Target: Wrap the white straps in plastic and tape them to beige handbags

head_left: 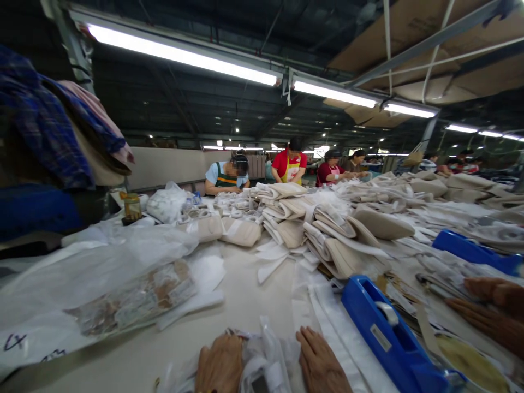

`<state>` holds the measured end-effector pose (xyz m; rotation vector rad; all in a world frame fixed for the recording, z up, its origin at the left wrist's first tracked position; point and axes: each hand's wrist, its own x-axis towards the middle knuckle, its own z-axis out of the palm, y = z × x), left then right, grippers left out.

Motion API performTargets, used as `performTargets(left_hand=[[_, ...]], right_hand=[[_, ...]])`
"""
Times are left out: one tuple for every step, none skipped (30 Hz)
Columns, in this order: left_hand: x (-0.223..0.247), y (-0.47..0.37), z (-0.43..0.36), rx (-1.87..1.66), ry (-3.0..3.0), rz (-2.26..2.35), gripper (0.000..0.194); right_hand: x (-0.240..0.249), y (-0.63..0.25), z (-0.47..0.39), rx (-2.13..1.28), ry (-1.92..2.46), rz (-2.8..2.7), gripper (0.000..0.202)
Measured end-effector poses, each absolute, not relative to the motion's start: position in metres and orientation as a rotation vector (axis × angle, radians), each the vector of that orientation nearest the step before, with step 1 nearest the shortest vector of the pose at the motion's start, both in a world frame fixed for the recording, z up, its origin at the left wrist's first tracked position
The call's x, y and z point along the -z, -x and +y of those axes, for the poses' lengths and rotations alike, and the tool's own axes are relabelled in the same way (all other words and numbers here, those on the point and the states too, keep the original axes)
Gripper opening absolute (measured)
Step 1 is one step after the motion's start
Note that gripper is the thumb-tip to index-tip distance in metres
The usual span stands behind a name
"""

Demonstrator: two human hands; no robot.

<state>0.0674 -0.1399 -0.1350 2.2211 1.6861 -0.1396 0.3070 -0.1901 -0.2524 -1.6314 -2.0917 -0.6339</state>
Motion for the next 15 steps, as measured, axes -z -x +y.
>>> performTargets(left_hand=[[0.134,-0.067,-0.14,0.129,-2.218,1.687,0.042],[0.133,-0.068,-0.14,0.114,-2.216,1.686,0.042],[0.131,-0.068,-0.14,0.102,-2.217,1.685,0.04],[0.129,-0.068,-0.141,0.095,-2.226,1.685,0.039],[0.127,-0.068,-0.141,0.087,-2.237,1.683,0.036],[0.125,-0.068,-0.141,0.079,-2.249,1.681,0.035],[0.124,-0.067,-0.142,0.075,-2.26,1.68,0.035],[0.124,-0.067,-0.141,0.076,-2.27,1.678,0.035],[0.124,-0.067,-0.141,0.085,-2.278,1.673,0.036],[0.124,-0.067,-0.14,0.097,-2.288,1.664,0.036],[0.125,-0.067,-0.139,0.113,-2.294,1.654,0.037],[0.127,-0.066,-0.137,0.133,-2.299,1.645,0.038],[0.128,-0.066,-0.135,0.156,-2.302,1.636,0.038],[0.13,-0.066,-0.133,0.18,-2.304,1.629,0.038],[0.133,-0.066,-0.13,0.203,-2.305,1.626,0.037]], right_hand=[[0.253,-0.307,-0.19,0.686,1.613,-2.094,0.033],[0.251,-0.307,-0.191,0.724,1.601,-2.091,0.032],[0.249,-0.306,-0.191,0.754,1.594,-2.089,0.032],[0.245,-0.304,-0.192,0.78,1.585,-2.09,0.031],[0.242,-0.302,-0.192,0.8,1.581,-2.088,0.031],[0.239,-0.3,-0.192,0.804,1.587,-2.088,0.031],[0.236,-0.298,-0.193,0.792,1.603,-2.087,0.031],[0.233,-0.296,-0.194,0.756,1.633,-2.089,0.032],[0.231,-0.294,-0.196,0.696,1.672,-2.089,0.033],[0.228,-0.292,-0.197,0.616,1.719,-2.088,0.033],[0.225,-0.289,-0.199,0.516,1.775,-2.086,0.034],[0.221,-0.286,-0.201,0.412,1.831,-2.083,0.036],[0.218,-0.284,-0.202,0.318,1.882,-2.076,0.037],[0.214,-0.281,-0.203,0.241,1.926,-2.069,0.038],[0.211,-0.279,-0.203,0.186,1.958,-2.066,0.038]])
